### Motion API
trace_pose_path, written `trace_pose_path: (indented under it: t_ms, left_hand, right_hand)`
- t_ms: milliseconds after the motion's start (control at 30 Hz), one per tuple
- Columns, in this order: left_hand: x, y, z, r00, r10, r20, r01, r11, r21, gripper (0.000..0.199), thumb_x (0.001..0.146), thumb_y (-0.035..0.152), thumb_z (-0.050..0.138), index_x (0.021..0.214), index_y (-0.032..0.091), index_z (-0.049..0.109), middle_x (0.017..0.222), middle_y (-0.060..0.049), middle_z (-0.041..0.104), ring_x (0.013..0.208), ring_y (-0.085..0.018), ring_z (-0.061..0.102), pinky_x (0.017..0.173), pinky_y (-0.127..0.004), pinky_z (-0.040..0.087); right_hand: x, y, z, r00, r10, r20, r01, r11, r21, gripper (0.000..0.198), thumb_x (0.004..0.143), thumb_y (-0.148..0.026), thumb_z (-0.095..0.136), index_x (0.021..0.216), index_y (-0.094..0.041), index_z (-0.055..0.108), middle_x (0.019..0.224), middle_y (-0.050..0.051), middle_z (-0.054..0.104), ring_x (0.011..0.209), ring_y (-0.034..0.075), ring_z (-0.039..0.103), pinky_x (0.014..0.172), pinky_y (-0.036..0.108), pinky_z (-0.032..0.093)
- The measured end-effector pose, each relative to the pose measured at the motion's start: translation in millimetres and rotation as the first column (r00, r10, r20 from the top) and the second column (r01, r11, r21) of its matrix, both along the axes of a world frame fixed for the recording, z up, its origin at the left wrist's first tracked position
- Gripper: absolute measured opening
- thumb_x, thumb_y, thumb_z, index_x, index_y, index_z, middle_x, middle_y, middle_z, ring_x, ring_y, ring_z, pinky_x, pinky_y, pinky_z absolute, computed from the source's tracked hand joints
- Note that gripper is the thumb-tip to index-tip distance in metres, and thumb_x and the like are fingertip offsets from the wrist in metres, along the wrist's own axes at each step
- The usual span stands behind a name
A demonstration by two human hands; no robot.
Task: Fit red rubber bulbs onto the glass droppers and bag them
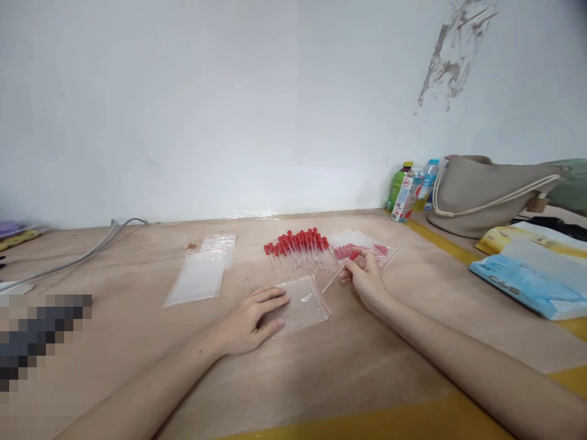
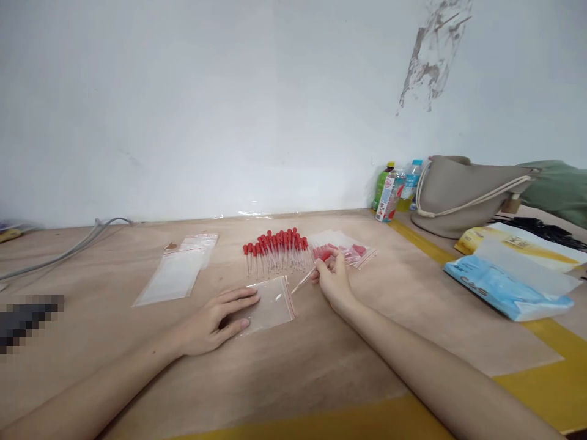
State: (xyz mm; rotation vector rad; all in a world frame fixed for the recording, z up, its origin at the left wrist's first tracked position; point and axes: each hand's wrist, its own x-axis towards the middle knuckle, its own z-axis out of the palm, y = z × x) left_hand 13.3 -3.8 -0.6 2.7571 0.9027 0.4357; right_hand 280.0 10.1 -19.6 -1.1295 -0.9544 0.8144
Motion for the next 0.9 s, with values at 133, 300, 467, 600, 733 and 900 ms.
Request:
trace_pose_path:
  t_ms: [133,300,467,600,733,900]
  left_hand:
    - [0,0,0.6,1.0,0.001,0.007,-0.001,1.0,-0.015,0.045,0.085,0.038,0.042,0.128,0.025,0.038,0.132,-0.005,0.041,0.121,-0.021,0.037,0.099,-0.041,0.033]
    - [3,0,2.5,1.0,0.005,0.014,-0.005,1.0,-0.002,0.047,0.085,0.038,0.042,0.129,0.024,0.036,0.131,-0.005,0.042,0.119,-0.021,0.039,0.099,-0.041,0.033]
    - [8,0,3.3,1.0,-0.005,0.015,0.005,1.0,0.007,0.047,0.085,0.038,0.042,0.129,0.022,0.036,0.129,-0.006,0.045,0.118,-0.021,0.041,0.099,-0.039,0.032]
    - [8,0,3.2,0.999,0.001,0.032,-0.001,1.0,0.001,0.048,0.085,0.038,0.043,0.129,0.022,0.036,0.13,-0.006,0.044,0.117,-0.021,0.041,0.099,-0.039,0.033]
    - [7,0,3.4,0.999,-0.003,0.034,0.003,1.0,-0.01,0.048,0.085,0.037,0.042,0.13,0.021,0.035,0.129,-0.007,0.044,0.118,-0.021,0.04,0.099,-0.039,0.033]
    - [7,0,3.5,0.998,-0.035,0.048,0.036,0.999,-0.019,0.047,0.086,0.035,0.041,0.13,0.022,0.035,0.129,-0.007,0.044,0.118,-0.022,0.04,0.099,-0.042,0.032]
  right_hand:
    - [-6,-2,-2,0.997,0.072,-0.009,-0.072,0.997,-0.017,0.042,0.066,-0.035,0.058,0.098,-0.023,0.034,0.058,-0.008,0.046,0.05,0.012,0.056,0.049,0.027,0.048]
    - [-7,-4,-1,0.985,0.138,-0.106,-0.142,0.989,-0.031,0.042,0.066,-0.038,0.059,0.097,-0.024,0.033,0.062,-0.008,0.049,0.05,0.013,0.058,0.049,0.027,0.049]
    - [-4,-5,0,0.959,0.103,-0.263,-0.109,0.994,-0.007,0.039,0.063,-0.035,0.061,0.09,-0.025,0.034,0.067,-0.008,0.051,0.051,0.01,0.058,0.051,0.025,0.048]
    - [-8,-10,2,0.948,0.237,-0.214,-0.253,0.966,-0.051,0.038,0.062,-0.035,0.064,0.086,-0.023,0.036,0.066,-0.007,0.053,0.052,0.01,0.057,0.053,0.027,0.048]
    - [-7,-15,4,0.881,0.474,0.009,-0.468,0.872,-0.143,0.033,0.06,-0.034,0.068,0.074,-0.019,0.042,0.064,-0.004,0.055,0.054,0.01,0.055,0.055,0.025,0.044]
    - [7,-14,7,0.718,0.627,0.301,-0.628,0.771,-0.106,0.027,0.061,-0.031,0.069,0.071,-0.017,0.048,0.077,0.0,0.057,0.063,0.009,0.053,0.059,0.024,0.041]
